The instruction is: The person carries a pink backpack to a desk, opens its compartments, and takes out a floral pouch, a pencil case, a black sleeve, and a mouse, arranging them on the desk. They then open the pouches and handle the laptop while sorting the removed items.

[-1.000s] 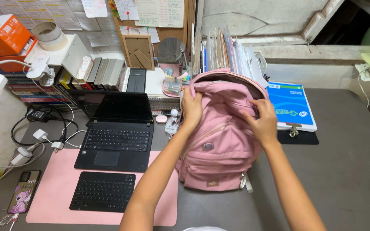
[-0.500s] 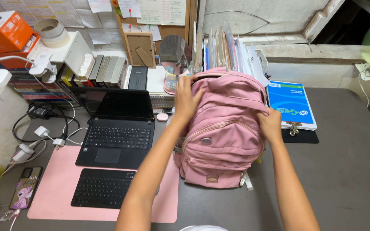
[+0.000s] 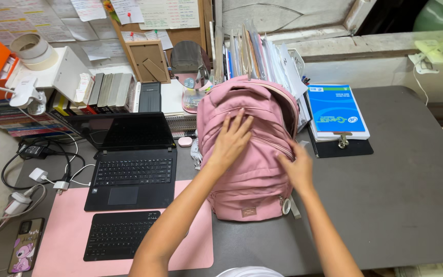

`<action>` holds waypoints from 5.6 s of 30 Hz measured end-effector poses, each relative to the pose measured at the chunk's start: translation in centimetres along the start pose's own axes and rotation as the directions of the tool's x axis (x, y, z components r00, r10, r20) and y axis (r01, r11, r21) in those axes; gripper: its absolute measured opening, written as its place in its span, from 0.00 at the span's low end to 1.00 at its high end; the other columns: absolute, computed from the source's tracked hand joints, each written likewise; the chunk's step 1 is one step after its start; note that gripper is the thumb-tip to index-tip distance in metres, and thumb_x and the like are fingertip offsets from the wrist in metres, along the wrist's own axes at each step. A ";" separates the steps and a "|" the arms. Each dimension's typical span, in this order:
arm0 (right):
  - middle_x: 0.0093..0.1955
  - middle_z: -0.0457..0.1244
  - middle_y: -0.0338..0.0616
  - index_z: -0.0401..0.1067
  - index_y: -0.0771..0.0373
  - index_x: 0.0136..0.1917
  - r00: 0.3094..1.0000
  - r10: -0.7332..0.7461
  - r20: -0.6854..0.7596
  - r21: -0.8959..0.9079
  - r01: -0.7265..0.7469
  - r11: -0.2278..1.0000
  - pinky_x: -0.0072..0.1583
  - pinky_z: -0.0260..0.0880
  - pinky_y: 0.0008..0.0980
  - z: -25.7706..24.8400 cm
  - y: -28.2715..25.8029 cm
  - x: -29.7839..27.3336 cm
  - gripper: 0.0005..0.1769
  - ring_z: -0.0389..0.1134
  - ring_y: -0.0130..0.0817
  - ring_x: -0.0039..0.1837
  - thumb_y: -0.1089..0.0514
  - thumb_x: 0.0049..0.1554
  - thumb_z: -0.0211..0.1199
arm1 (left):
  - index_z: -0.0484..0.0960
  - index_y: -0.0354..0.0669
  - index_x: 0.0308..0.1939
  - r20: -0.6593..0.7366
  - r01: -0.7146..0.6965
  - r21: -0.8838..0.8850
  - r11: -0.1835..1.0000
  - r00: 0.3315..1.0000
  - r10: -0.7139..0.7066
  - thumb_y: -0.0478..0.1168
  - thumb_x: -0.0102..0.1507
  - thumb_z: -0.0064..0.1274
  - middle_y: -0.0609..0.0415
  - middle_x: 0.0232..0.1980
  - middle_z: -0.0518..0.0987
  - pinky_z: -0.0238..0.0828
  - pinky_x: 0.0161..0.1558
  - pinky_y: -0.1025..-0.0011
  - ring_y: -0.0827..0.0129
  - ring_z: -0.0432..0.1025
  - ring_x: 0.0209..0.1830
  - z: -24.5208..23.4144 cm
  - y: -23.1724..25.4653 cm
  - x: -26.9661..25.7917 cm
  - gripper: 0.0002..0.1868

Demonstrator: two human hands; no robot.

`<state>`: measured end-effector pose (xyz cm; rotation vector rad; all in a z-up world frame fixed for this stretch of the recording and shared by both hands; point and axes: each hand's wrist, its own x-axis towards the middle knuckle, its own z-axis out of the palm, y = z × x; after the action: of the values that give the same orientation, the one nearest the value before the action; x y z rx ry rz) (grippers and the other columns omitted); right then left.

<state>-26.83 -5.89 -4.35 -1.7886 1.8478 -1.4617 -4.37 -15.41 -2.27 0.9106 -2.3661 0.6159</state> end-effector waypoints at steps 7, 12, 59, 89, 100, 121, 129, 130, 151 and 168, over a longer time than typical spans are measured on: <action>0.56 0.69 0.53 0.75 0.66 0.56 0.980 -0.120 -0.158 -0.202 0.087 0.976 0.61 0.71 0.42 4.0 3.3 -7.1 0.15 0.71 0.52 0.58 0.68 0.54 0.64 | 0.82 0.49 0.62 -0.172 -0.377 -0.163 0.912 0.921 0.350 0.41 0.65 0.48 0.51 0.74 0.70 0.45 0.79 0.47 0.58 0.60 0.77 -1.0 2.8 -1.5 0.21; 0.60 0.70 0.53 0.75 0.66 0.59 0.936 -0.304 -0.180 -0.173 0.274 0.946 0.63 0.71 0.40 3.8 2.4 -8.0 0.19 0.72 0.47 0.61 0.70 0.53 0.63 | 0.82 0.44 0.50 0.006 -0.396 -0.113 0.912 0.917 0.399 0.42 0.64 0.48 0.50 0.64 0.78 0.45 0.78 0.46 0.58 0.63 0.75 -1.5 5.3 0.0 0.13; 0.35 0.72 0.47 0.69 0.58 0.58 0.952 0.266 0.150 -0.003 -0.269 0.963 0.34 0.67 0.39 2.0 4.6 -5.1 0.10 0.71 0.38 0.30 0.55 0.66 0.52 | 0.84 0.42 0.36 0.144 0.076 -0.193 0.978 0.988 -0.048 0.39 0.56 0.53 0.48 0.40 0.77 0.61 0.51 0.60 0.58 0.70 0.46 2.7 11.2 0.1 0.08; 0.39 0.71 0.40 0.80 0.69 0.44 0.782 0.573 0.243 0.482 -0.610 0.629 0.44 0.67 0.21 3.4 11.9 -4.5 0.06 0.67 0.23 0.41 0.63 0.55 0.66 | 0.89 0.53 0.36 0.401 0.468 -0.541 0.699 0.874 -0.275 0.51 0.59 0.58 0.50 0.38 0.84 0.62 0.52 0.51 0.57 0.78 0.43 3.2 10.0 2.0 0.11; 0.38 0.69 0.44 0.80 0.69 0.49 0.887 0.456 0.067 0.371 -0.447 0.814 0.40 0.65 0.26 1.3 6.1 -2.8 0.09 0.65 0.24 0.39 0.62 0.58 0.64 | 0.87 0.48 0.35 -0.126 0.161 -0.439 0.884 0.963 -0.238 0.41 0.56 0.64 0.60 0.53 0.81 0.55 0.65 0.52 0.64 0.70 0.56 0.5 11.6 1.5 0.06; 0.54 0.68 0.52 0.77 0.64 0.59 0.989 0.059 0.137 0.016 -0.062 0.998 0.58 0.69 0.35 -1.8 1.6 -3.3 0.21 0.70 0.44 0.54 0.61 0.50 0.63 | 0.90 0.56 0.37 -0.274 0.291 -0.537 0.792 0.827 -0.490 0.44 0.55 0.68 0.61 0.42 0.73 0.51 0.56 0.58 0.65 0.66 0.50 -6.8 7.0 2.6 0.07; 0.45 0.59 0.49 0.71 0.70 0.51 0.980 -0.110 0.164 0.200 0.076 0.977 0.50 0.65 0.36 -0.8 -5.7 -1.4 0.14 0.64 0.41 0.47 0.59 0.54 0.64 | 0.89 0.56 0.39 -0.339 0.258 -0.540 0.801 0.805 -0.488 0.41 0.55 0.68 0.61 0.44 0.73 0.54 0.60 0.58 0.66 0.68 0.53 -6.6 8.2 1.6 0.09; 0.45 0.60 0.49 0.72 0.70 0.50 0.983 -0.085 0.165 0.212 0.049 0.976 0.51 0.66 0.36 -0.7 -5.3 -1.3 0.13 0.65 0.41 0.48 0.58 0.55 0.65 | 0.90 0.56 0.38 -0.340 0.281 -0.527 0.802 0.795 -0.502 0.41 0.55 0.68 0.61 0.43 0.73 0.53 0.58 0.57 0.65 0.67 0.52 -6.6 8.3 1.7 0.08; 0.49 0.71 0.51 0.79 0.62 0.57 0.889 -0.335 0.313 -0.022 0.359 0.933 0.50 0.71 0.32 -3.2 -10.6 -0.8 0.16 0.73 0.40 0.47 0.53 0.57 0.68 | 0.91 0.43 0.35 -0.167 0.465 -0.777 0.425 0.498 -0.851 0.36 0.53 0.71 0.58 0.38 0.71 0.64 0.42 0.69 0.68 0.67 0.39 -10.0 3.1 -1.7 0.07; 0.44 0.72 0.42 0.79 0.68 0.51 0.974 -0.105 0.198 0.174 0.071 0.982 0.49 0.68 0.27 -9.5 -7.9 0.3 0.10 0.68 0.26 0.45 0.59 0.61 0.64 | 0.90 0.36 0.37 0.128 0.515 -0.853 -0.081 0.056 -0.990 0.38 0.58 0.67 0.52 0.41 0.81 0.68 0.50 0.72 0.67 0.74 0.45 7.1 3.1 -13.8 0.08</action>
<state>-28.45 0.22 6.22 -1.8824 1.5194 -1.3550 0.01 -10.98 -16.78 1.2794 -0.7491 -0.6055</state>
